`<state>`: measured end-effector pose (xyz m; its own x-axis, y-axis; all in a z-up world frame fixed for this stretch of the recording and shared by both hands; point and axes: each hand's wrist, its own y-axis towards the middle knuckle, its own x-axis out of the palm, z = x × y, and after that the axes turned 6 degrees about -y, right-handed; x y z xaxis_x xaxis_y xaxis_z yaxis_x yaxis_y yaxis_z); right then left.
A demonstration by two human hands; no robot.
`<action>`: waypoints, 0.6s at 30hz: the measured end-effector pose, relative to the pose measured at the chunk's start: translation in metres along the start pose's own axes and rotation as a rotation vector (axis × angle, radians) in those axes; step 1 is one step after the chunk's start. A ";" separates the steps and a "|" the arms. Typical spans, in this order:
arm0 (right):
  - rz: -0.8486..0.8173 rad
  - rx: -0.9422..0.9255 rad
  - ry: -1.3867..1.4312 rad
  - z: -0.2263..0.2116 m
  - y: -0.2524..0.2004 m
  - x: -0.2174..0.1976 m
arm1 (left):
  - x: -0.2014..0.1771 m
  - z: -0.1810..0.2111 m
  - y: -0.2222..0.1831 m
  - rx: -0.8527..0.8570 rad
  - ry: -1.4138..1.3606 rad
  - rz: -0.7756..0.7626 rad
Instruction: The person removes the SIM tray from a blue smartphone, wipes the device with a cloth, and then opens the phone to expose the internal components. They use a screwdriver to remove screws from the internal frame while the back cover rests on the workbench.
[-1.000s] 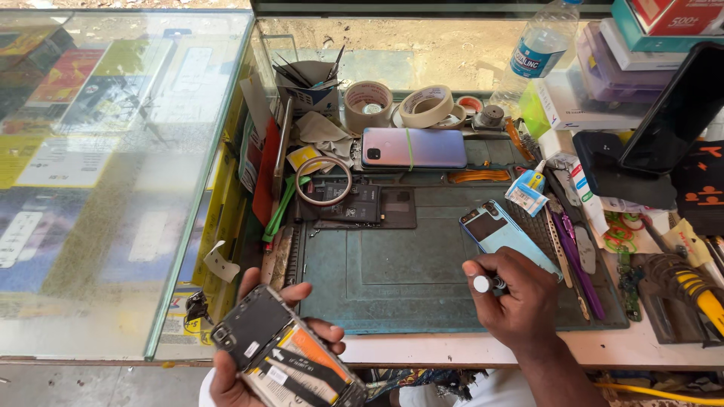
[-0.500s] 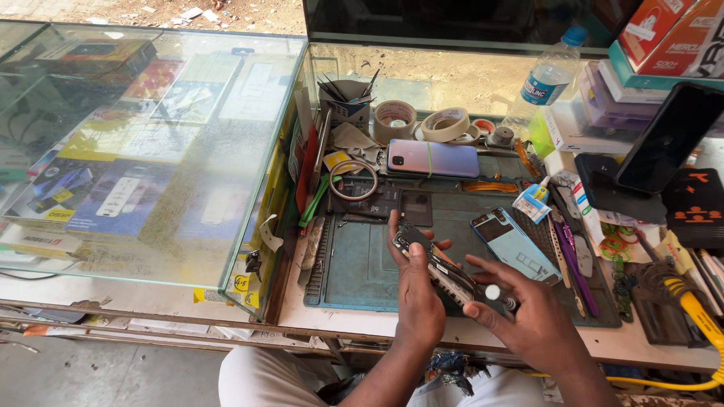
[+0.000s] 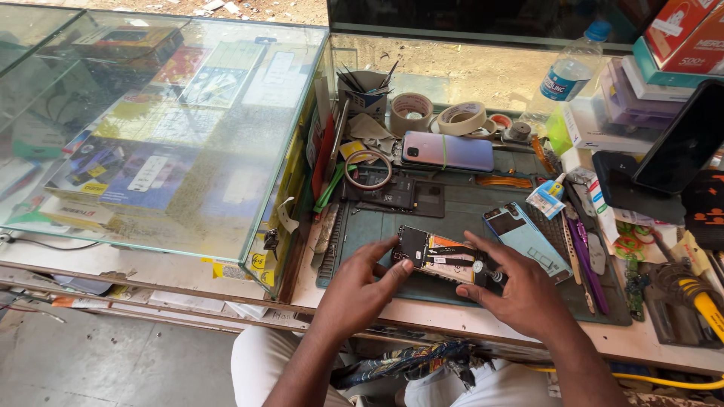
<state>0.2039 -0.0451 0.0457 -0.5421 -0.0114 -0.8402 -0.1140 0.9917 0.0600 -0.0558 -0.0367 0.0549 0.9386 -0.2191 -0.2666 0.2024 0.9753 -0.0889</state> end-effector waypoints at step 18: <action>-0.026 0.024 -0.097 0.001 -0.005 0.008 | -0.043 -0.006 -0.016 0.023 0.648 0.330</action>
<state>0.2007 -0.0503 0.0378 -0.4563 -0.0257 -0.8895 -0.1058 0.9941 0.0256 -0.1010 -0.0431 0.0615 0.5992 0.1200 -0.7916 -0.0498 0.9924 0.1127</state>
